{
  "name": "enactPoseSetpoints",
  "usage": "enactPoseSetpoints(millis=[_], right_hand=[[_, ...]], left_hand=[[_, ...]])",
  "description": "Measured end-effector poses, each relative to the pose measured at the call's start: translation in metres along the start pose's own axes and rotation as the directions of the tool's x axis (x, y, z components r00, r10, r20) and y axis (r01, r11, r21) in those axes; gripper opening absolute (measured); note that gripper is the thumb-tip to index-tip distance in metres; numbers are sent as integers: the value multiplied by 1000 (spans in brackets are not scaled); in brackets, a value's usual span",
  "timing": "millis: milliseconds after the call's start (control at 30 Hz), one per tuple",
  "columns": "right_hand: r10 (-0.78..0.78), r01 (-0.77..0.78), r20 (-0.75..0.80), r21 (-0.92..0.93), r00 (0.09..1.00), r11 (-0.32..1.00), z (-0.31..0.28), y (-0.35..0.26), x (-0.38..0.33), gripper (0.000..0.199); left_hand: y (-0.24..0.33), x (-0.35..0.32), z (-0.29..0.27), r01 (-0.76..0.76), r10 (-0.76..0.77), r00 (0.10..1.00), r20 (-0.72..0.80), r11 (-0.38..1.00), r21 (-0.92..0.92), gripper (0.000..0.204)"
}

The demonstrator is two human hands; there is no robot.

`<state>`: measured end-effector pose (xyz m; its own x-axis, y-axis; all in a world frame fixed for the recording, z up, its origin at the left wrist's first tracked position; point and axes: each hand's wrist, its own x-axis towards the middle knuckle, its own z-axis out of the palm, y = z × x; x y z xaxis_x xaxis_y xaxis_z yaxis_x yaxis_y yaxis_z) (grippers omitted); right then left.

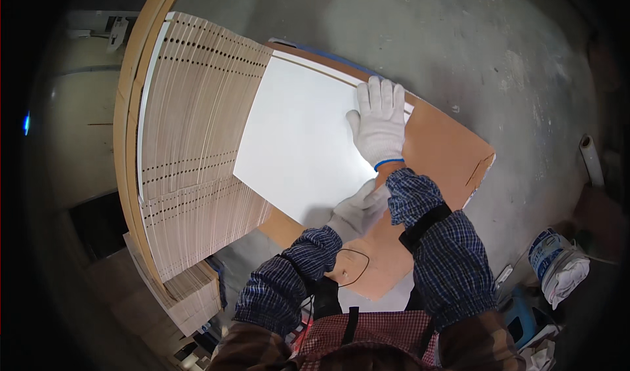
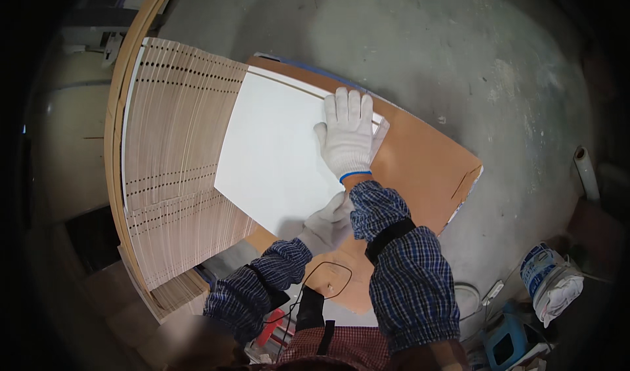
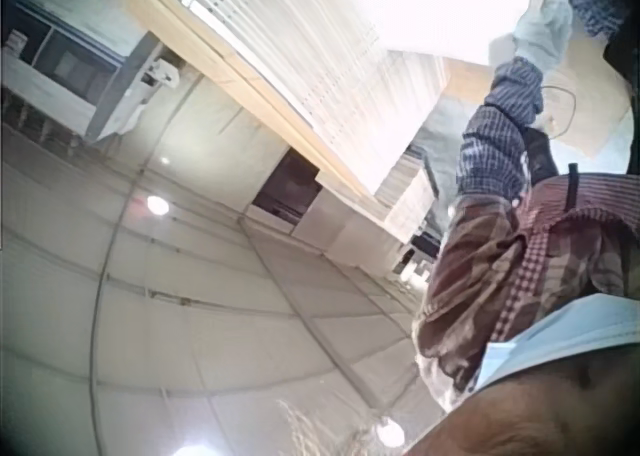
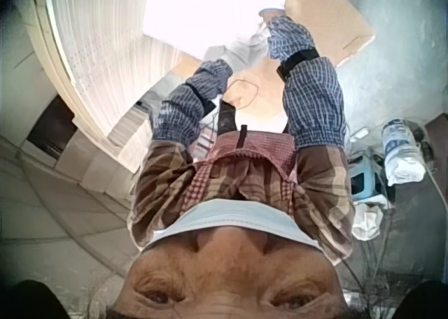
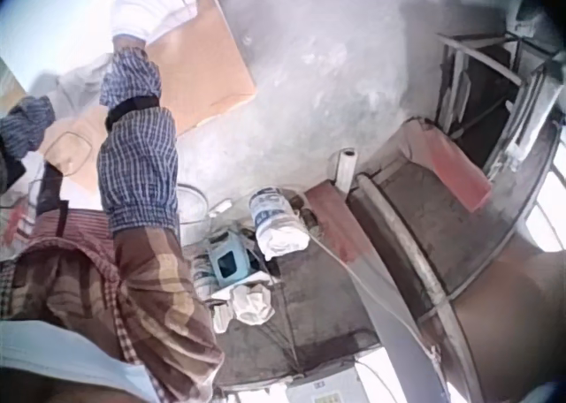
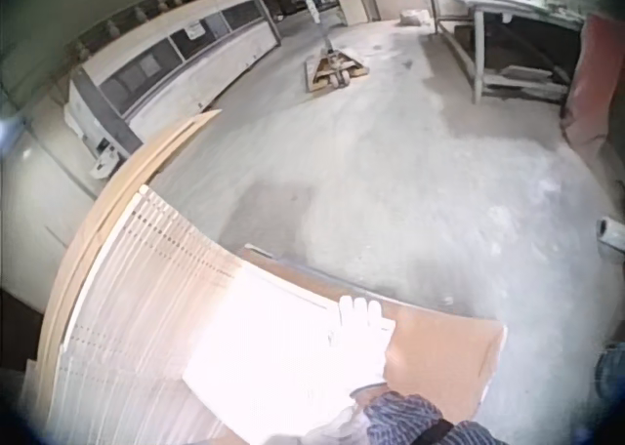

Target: Cleaning and wiping dust off white furniture panels in a factory setting.

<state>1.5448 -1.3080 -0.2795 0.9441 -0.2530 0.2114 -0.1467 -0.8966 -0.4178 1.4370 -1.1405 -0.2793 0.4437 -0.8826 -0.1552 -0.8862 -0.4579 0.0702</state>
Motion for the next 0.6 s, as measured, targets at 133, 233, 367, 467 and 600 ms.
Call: enactPoseSetpoints(millis=[133, 233, 367, 467, 600], right_hand=[[-43, 38, 71, 68, 997, 997, -13, -4, 5, 61], [-302, 288, 152, 108, 941, 952, 0, 15, -10, 58], [-552, 515, 183, 215, 814, 830, -14, 43, -13, 54], [-354, 330, 29, 299, 935, 896, -24, 98, 2, 53], [252, -313, 314, 161, 915, 936, -19, 188, -12, 57]], left_hand=[[-13, -13, 10, -450, 395, 886, 244, 859, 244, 26], [-2, 3, 0, -403, 347, 890, 294, 902, 154, 24], [-1, 8, -11, -358, 299, 896, 329, 924, 136, 21], [0, 9, -12, -193, 193, 970, 148, 981, -14, 19], [0, 17, -19, -345, 321, 927, 193, 932, 109, 22]])
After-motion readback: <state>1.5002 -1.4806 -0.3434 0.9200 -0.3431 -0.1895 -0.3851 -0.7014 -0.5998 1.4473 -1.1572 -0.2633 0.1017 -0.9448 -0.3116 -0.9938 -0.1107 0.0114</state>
